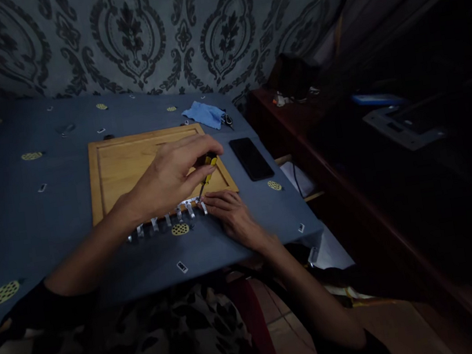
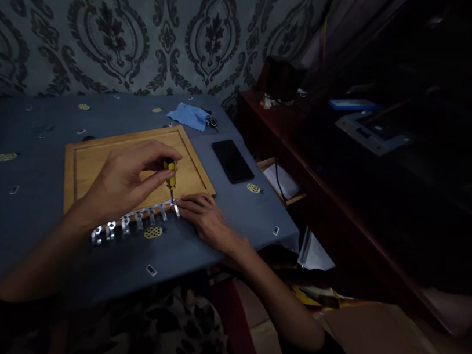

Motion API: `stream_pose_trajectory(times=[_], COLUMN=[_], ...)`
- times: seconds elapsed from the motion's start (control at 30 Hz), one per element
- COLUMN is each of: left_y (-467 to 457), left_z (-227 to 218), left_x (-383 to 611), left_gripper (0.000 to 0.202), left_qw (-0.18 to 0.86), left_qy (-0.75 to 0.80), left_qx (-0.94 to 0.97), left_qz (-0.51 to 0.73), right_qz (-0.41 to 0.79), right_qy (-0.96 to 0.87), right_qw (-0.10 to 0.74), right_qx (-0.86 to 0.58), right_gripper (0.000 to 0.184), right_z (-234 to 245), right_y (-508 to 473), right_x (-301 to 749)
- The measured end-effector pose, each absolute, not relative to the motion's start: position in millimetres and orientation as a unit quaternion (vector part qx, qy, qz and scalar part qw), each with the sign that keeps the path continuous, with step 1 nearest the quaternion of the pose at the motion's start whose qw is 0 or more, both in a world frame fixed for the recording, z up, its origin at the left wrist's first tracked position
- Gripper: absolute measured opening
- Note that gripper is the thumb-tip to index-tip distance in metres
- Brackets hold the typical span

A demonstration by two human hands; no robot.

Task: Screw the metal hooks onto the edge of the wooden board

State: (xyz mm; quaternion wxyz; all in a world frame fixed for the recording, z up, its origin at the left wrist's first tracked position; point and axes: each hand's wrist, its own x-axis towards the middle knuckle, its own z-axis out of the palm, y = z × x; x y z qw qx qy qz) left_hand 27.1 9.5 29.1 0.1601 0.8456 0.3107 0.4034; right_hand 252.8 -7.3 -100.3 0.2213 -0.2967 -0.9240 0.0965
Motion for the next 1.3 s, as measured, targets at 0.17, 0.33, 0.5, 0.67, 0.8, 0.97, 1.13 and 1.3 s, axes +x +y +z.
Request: stream_pose_trajectory(times=[0.17,0.33,0.5,0.67,0.8,0.97,1.13,1.3], left_y=[10.0,11.1,11.6,11.3,11.3,10.3,9.8,11.1], left_z=[25.9,24.4,24.0,24.0,23.7,24.2,24.7,23.3], left_x=[27.9,28.3,27.1,26.6,26.8,27.4,28.4,27.3], left_gripper=[0.021,0.018,0.017,0.016,0.015,0.013,0.012,0.012], left_qw=[0.161,0.153,0.131,0.115,0.116,0.121,0.127,0.109], left_qy=[0.305,0.300,0.294,0.298,0.297,0.297,0.302,0.298], left_qx=[0.850,0.852,0.861,0.864,0.863,0.861,0.858,0.864], left_qz=[0.397,0.401,0.394,0.388,0.391,0.395,0.395,0.391], right_qz=[0.089,0.080,0.091,0.099,0.096,0.090,0.095,0.094], right_qy=[-0.922,-0.921,-0.921,-0.922,-0.922,-0.922,-0.923,-0.923], right_qw=[0.240,0.261,0.234,0.227,0.235,0.244,0.244,0.243], right_qx=[-0.289,-0.278,-0.299,-0.299,-0.292,-0.288,-0.283,-0.285], right_gripper=[0.058,0.057,0.058,0.056,0.057,0.055,0.055,0.053], right_z=[-102.5,-104.3,-103.8,-101.3,-100.9,-102.9,-102.4,-100.5], right_y=[-6.5,-6.4,-6.3,-6.6,-7.0,-6.3,-5.8,-6.6], right_x=[252.7,252.2,251.8,251.8,252.0,252.3,252.8,252.4])
